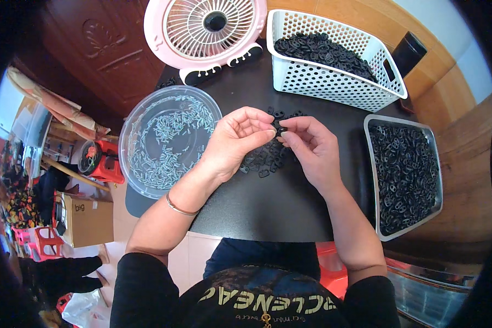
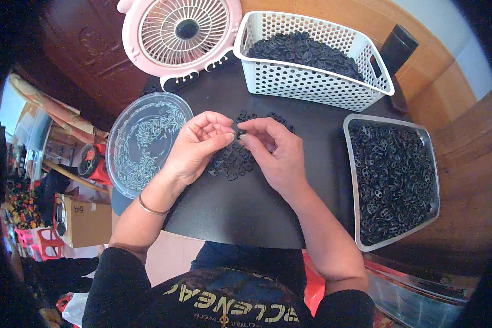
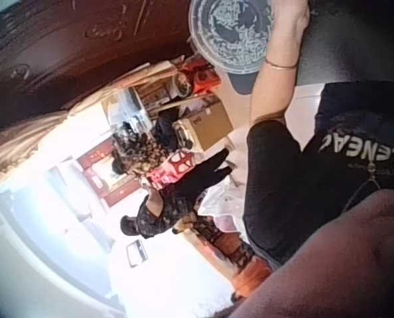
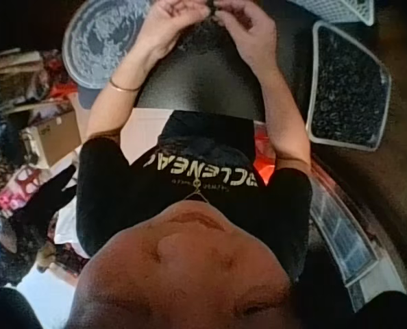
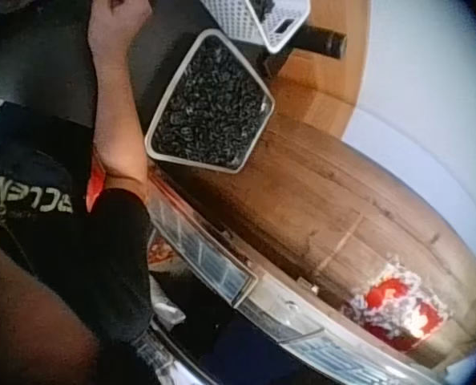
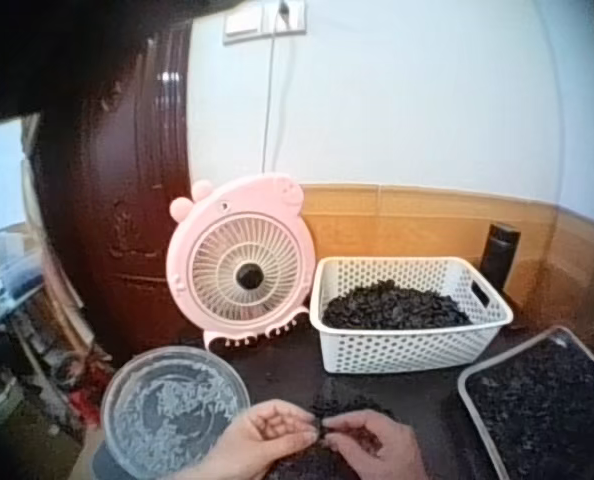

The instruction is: The person repeatedly picks small black plastic components from a table and a white basket, then inserts small silver screws from a clear bowl into the components by hand. Assembled units are placed back onto the table or into the basket. The process continues throughout the clip with no visible final destination for the assembled parts.

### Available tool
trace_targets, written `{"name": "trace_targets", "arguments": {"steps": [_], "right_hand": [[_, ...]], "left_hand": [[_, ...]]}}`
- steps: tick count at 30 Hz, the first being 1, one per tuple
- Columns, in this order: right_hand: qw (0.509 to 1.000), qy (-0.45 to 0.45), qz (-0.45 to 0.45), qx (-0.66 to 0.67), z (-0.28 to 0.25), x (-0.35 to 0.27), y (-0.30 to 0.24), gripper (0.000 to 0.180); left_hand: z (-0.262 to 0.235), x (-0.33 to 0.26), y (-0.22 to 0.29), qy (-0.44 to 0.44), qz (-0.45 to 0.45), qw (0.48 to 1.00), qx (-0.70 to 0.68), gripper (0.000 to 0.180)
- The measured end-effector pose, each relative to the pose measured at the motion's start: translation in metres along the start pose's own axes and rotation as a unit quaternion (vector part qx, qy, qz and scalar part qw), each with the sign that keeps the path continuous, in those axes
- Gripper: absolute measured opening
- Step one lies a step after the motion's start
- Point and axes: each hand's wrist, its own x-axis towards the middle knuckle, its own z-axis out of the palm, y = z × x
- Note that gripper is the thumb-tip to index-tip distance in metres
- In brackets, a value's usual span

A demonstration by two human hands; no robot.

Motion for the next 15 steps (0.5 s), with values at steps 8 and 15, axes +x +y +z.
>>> {"name": "trace_targets", "arguments": {"steps": [8, 15], "right_hand": [[1.0, 0.001, 0.007, -0.003, 0.0008, -0.0004, -0.001, 0.015], [0.999, 0.01, -0.022, -0.028, 0.0009, -0.0003, 0.0019, 0.013]], "left_hand": [[0.0009, 0.0003, -0.0001, 0.002, 0.008, 1.0, -0.001, 0.019], [0.0018, -0.0008, 0.0004, 0.007, 0.018, 1.0, 0.011, 0.023]]}}
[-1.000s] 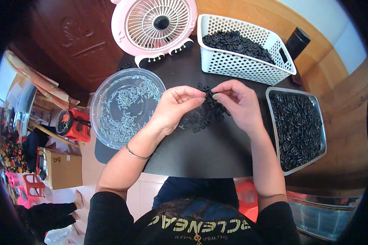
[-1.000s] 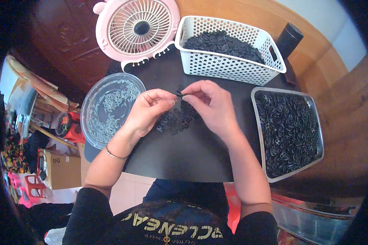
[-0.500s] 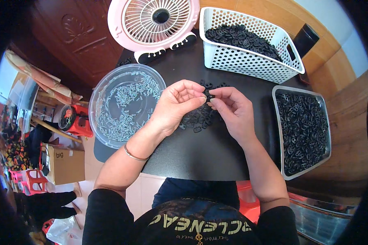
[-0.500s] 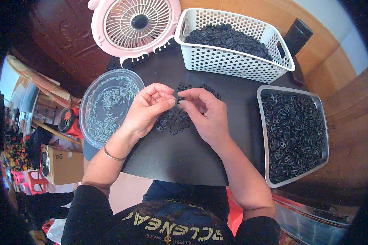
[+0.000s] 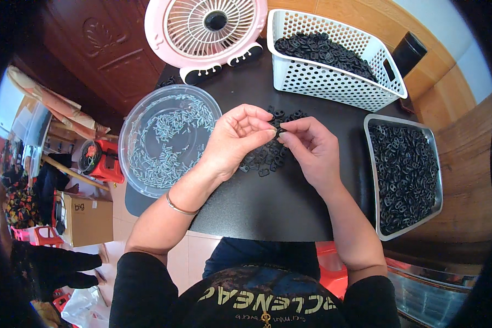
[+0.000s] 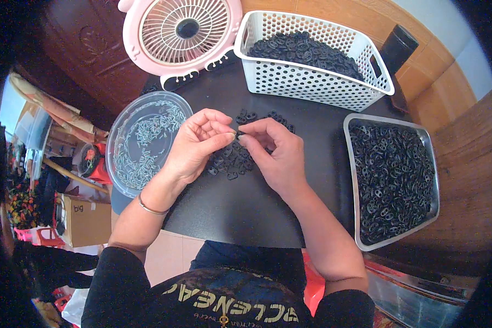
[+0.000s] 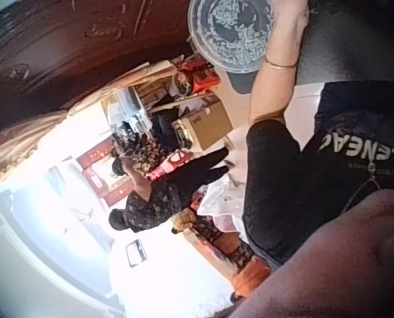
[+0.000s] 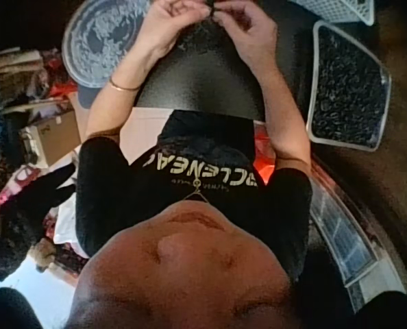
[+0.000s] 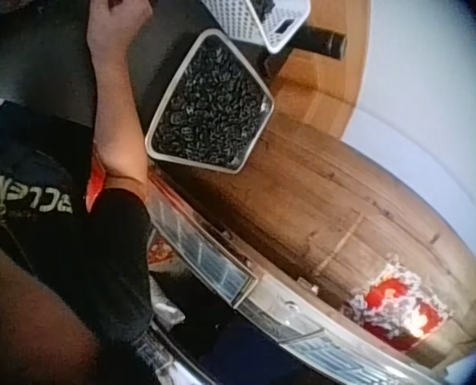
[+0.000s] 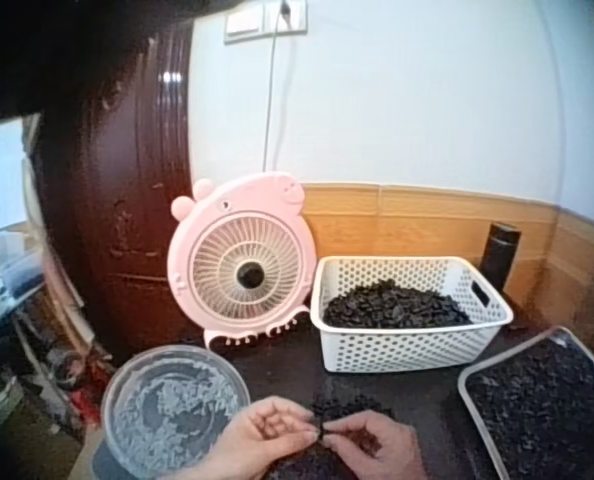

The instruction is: The person repeatedly picks small black plastic components from a table and a white basket, then inserts small silver screws from a clear bowl into the components by hand. Assembled units are placed back onto the table or into the basket. The process continues throughout the clip with no visible final destination for the assembled parts.

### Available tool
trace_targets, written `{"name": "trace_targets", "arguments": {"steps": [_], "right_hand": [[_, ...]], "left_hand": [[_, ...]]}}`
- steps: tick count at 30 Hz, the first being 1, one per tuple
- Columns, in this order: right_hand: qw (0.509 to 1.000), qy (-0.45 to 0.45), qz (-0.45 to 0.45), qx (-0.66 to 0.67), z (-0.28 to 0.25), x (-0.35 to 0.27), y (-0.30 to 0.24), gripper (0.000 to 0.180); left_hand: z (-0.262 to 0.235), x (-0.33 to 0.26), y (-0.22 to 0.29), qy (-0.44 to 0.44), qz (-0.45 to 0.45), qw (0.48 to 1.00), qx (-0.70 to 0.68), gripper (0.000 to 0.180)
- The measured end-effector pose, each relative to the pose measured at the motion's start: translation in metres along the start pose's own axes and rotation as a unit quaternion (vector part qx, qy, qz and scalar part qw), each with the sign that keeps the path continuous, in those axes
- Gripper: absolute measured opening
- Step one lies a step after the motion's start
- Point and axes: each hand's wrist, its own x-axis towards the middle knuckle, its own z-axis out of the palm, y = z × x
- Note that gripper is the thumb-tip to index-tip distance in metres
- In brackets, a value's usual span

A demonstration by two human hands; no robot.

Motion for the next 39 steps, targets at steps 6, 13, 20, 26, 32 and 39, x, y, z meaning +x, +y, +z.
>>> {"name": "trace_targets", "arguments": {"steps": [6, 13, 20, 26, 32, 39], "right_hand": [[1.0, 0.004, 0.0, 0.004, 0.0, -0.002, 0.004, 0.013], [0.995, -0.021, 0.052, 0.086, 0.0, 0.0, 0.003, 0.014], [0.976, -0.035, 0.106, 0.189, -0.002, 0.003, 0.004, 0.014], [0.941, -0.02, 0.178, 0.286, -0.002, 0.0, 0.001, 0.013], [0.956, -0.041, 0.184, 0.226, -0.005, 0.0, 0.002, 0.013], [0.984, -0.058, 0.109, 0.127, -0.005, 0.001, 0.001, 0.011]], "left_hand": [[-0.001, 0.001, -0.003, -0.002, 0.007, 1.0, 0.012, 0.026], [0.003, 0.0, 0.0, -0.021, 0.018, 1.0, -0.01, 0.028], [0.006, 0.0, -0.002, -0.006, 0.023, 1.0, 0.002, 0.03], [0.009, -0.003, -0.007, -0.018, 0.054, 0.99, 0.129, 0.019], [0.01, -0.004, -0.01, -0.001, 0.085, 0.984, 0.158, 0.012], [0.01, -0.001, -0.006, 0.003, 0.083, 0.995, 0.055, 0.01]]}}
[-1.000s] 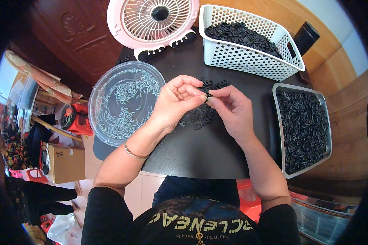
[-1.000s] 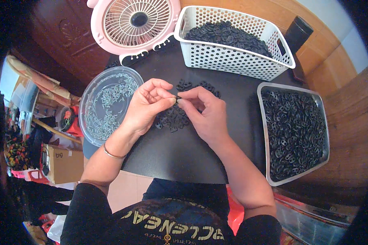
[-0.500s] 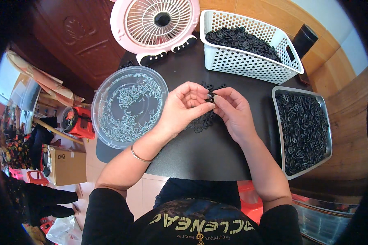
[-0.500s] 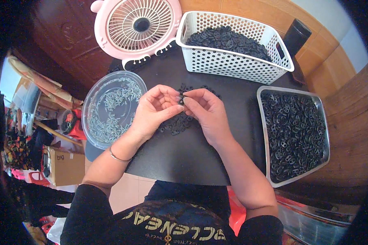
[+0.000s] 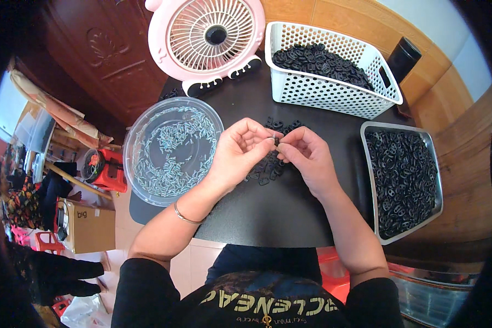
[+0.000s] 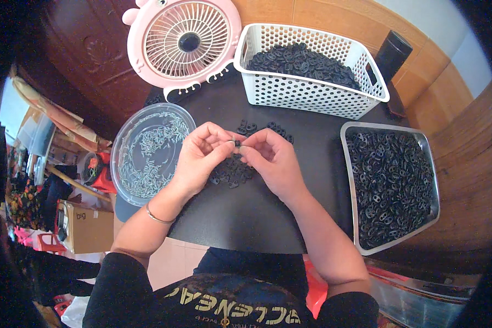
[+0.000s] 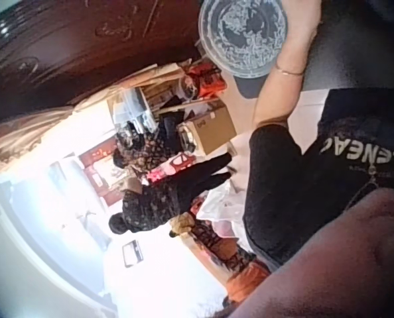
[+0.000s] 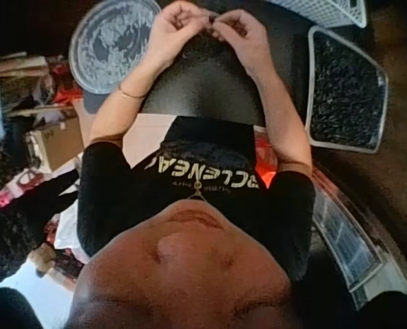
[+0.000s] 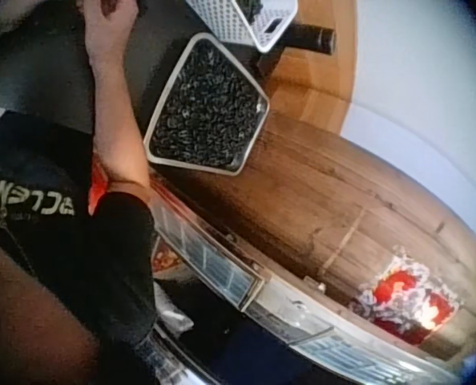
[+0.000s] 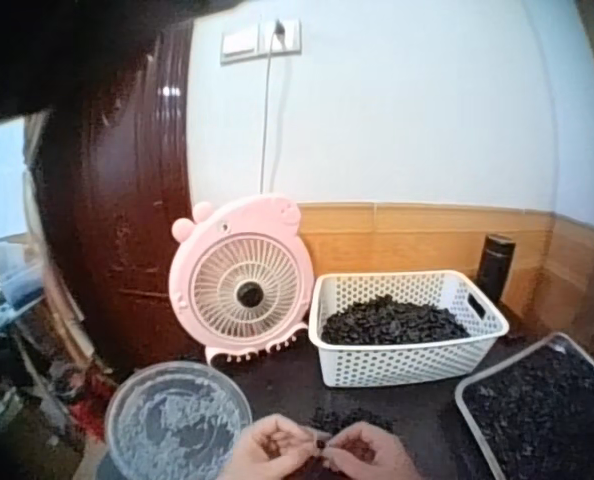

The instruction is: The person repeatedly picks small black plastic components from a table and a white basket, then inserts small silver screws from a clear bowl into the components by hand. Assembled units are placed back onto the table or into the basket. The process continues throughout the clip with no visible final destination for the assembled parts.

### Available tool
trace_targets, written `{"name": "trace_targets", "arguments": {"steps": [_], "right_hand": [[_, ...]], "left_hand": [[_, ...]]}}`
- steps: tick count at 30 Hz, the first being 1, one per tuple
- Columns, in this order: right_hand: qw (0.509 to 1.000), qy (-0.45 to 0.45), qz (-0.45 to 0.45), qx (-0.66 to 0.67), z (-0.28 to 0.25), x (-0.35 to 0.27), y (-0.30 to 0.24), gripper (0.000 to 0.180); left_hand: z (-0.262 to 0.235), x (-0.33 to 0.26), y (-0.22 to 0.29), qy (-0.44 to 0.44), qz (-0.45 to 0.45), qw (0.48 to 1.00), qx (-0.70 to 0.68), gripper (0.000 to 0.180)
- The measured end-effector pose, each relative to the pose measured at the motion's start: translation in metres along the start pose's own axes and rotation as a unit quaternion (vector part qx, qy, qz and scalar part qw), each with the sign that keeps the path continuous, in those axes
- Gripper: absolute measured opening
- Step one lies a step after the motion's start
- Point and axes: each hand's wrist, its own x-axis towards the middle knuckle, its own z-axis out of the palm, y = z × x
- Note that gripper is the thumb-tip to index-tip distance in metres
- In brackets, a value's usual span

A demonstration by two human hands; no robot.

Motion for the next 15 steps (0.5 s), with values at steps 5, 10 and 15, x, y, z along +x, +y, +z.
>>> {"name": "trace_targets", "arguments": {"steps": [5, 10, 15], "right_hand": [[0.992, 0.038, -0.098, -0.063, 0.0027, -0.0013, -0.0028, 0.017], [0.985, 0.035, -0.134, -0.104, 0.0028, -0.0011, 0.0007, 0.015], [0.972, 0.05, -0.161, -0.162, 0.0029, -0.0017, -0.0001, 0.011]], "left_hand": [[-0.0108, 0.0014, 0.006, -0.037, -0.06, 0.997, 0.026, 0.011], [-0.0094, 0.0007, 0.0086, -0.054, -0.086, 0.995, 0.01, 0.013], [-0.0093, 0.0003, 0.0089, -0.05, -0.092, 0.994, 0.01, 0.018]]}}
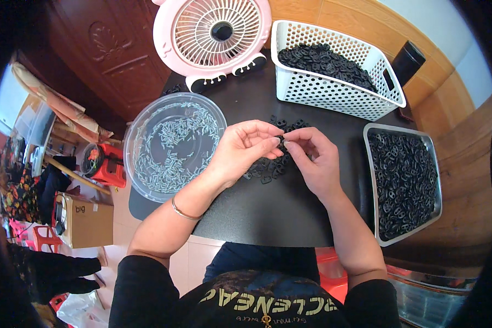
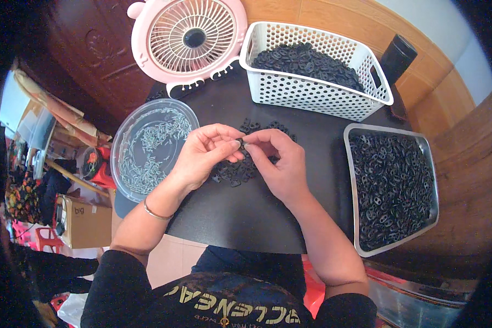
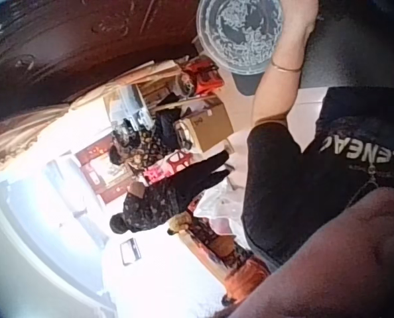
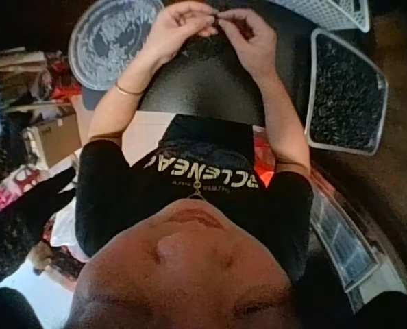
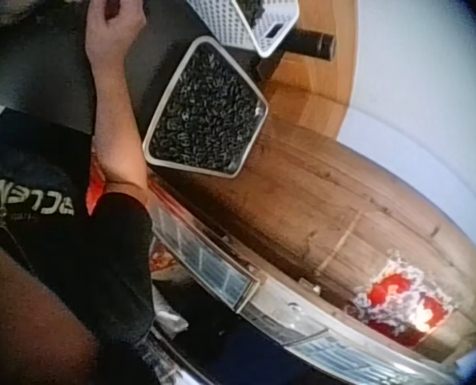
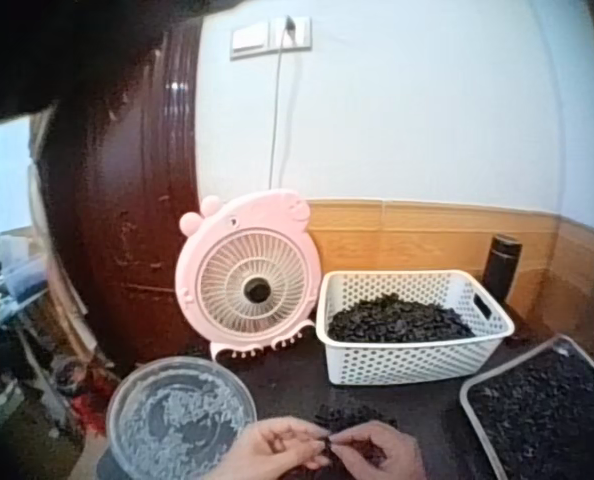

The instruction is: The person repeatedly picks small black plastic components from a table and a white basket, then inserts small silver screws from a clear bowl into the components by hand. Assembled units are placed back onto the table or into the basket. The process continues throughout the clip with no visible final destination for the assembled parts.

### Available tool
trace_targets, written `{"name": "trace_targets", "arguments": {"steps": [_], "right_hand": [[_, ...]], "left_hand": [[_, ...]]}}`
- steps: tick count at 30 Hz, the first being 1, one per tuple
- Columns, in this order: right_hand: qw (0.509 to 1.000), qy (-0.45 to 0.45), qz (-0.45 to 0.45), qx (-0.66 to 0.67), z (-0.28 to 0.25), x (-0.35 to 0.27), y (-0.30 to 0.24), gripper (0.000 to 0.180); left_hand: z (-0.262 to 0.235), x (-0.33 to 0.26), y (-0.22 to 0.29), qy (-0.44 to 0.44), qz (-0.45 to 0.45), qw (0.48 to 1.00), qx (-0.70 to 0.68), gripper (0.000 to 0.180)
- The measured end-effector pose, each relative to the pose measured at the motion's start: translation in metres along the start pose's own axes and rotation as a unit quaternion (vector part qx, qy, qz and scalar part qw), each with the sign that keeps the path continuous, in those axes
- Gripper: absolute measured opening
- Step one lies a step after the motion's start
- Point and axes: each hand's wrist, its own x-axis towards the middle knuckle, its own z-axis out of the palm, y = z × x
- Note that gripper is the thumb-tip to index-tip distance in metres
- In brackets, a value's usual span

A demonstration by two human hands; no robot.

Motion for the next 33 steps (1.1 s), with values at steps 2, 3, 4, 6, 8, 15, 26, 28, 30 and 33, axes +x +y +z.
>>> {"name": "trace_targets", "arguments": {"steps": [2, 3, 4, 6, 8, 15, 26, 28, 30, 33], "right_hand": [[0.999, 0.01, -0.018, -0.031, -0.001, 0.001, 0.001, 0.011], [0.999, 0.011, -0.02, -0.04, -0.002, 0.001, 0.002, 0.01], [0.998, 0.012, -0.022, -0.05, -0.002, 0.001, 0.001, 0.01], [0.997, 0.014, -0.021, -0.069, -0.003, 0.001, 0.0, 0.009], [0.996, 0.015, -0.015, -0.087, -0.002, 0.0, -0.003, 0.008], [0.996, 0.022, 0.0, -0.084, 0.001, -0.001, 0.002, 0.004], [0.997, -0.007, 0.075, 0.015, 0.002, -0.001, 0.004, 0.005], [0.996, 0.001, 0.084, 0.034, 0.004, -0.001, 0.001, 0.006], [0.996, 0.013, 0.077, 0.04, 0.005, -0.001, -0.001, 0.008], [0.998, 0.031, 0.047, 0.03, 0.003, 0.002, -0.001, 0.009]], "left_hand": [[0.0, 0.0, 0.0, 0.004, -0.009, 1.0, 0.002, 0.019], [0.0, 0.0, 0.0, 0.005, -0.014, 1.0, 0.003, 0.019], [0.0, 0.0, 0.0, 0.004, -0.013, 1.0, 0.004, 0.019], [-0.001, 0.0, 0.0, 0.003, -0.011, 1.0, 0.006, 0.019], [0.002, -0.001, -0.003, 0.015, -0.008, 1.0, -0.009, 0.016], [0.005, 0.0, -0.006, 0.013, 0.031, 0.999, -0.032, 0.018], [0.015, -0.01, 0.008, 0.058, 0.18, 0.919, 0.346, 0.022], [0.015, -0.01, 0.008, 0.062, 0.163, 0.941, 0.289, 0.02], [0.012, -0.004, 0.0, 0.059, 0.103, 0.991, 0.067, 0.017], [0.001, 0.0, -0.004, 0.036, 0.058, 0.998, 0.002, 0.017]]}}
